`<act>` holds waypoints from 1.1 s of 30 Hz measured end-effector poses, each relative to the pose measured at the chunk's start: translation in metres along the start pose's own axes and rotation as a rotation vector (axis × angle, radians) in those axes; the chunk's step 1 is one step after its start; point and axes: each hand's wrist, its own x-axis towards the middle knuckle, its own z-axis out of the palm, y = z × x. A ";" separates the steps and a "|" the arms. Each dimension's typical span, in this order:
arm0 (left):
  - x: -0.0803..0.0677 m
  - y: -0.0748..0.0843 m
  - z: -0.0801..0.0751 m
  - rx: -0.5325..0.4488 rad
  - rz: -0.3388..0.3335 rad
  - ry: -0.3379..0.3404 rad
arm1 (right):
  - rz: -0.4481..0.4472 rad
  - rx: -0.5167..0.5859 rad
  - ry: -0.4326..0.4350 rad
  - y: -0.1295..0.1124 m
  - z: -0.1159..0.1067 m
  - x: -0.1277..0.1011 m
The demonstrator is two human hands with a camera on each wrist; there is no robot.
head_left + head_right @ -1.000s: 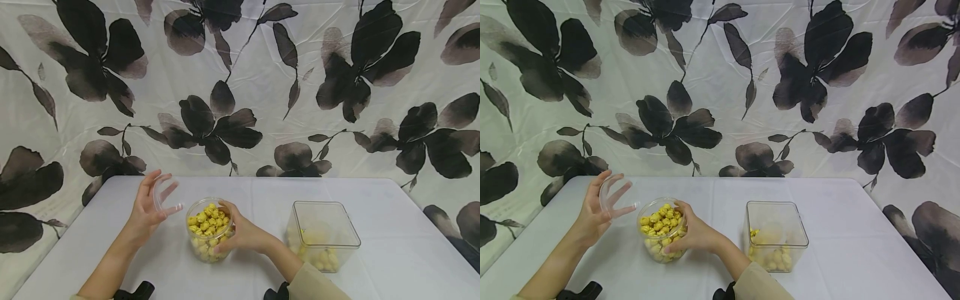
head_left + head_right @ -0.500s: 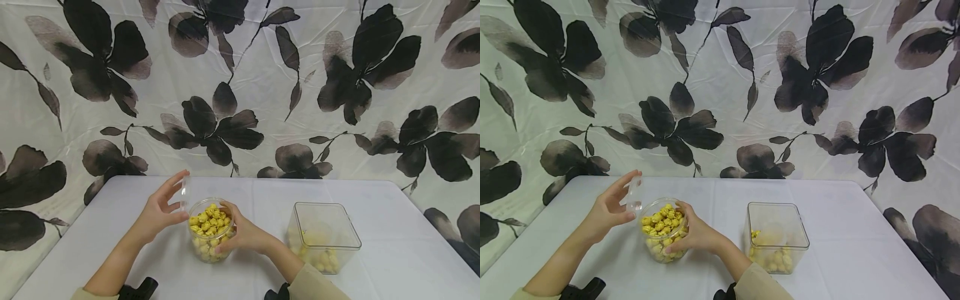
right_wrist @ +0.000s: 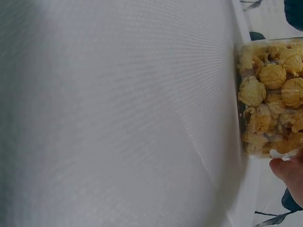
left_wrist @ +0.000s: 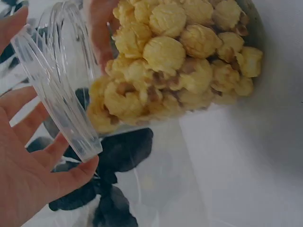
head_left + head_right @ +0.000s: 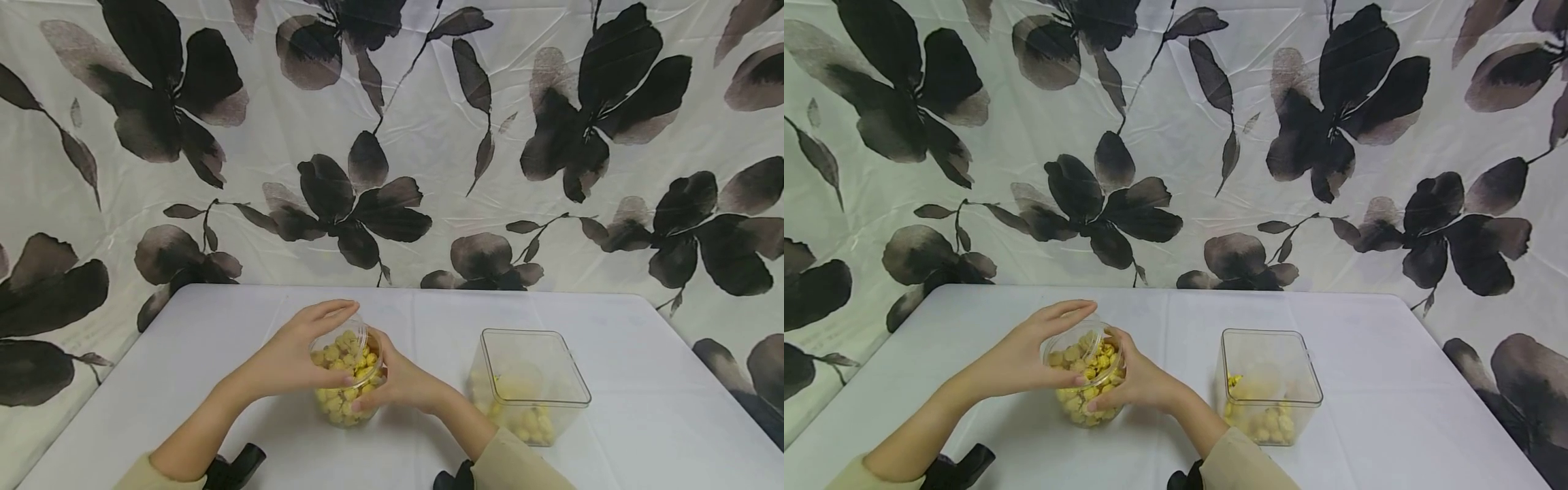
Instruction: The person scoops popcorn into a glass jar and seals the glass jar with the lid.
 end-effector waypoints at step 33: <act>0.020 0.001 0.008 0.158 0.138 -0.203 | -0.059 0.002 -0.033 0.002 -0.002 -0.001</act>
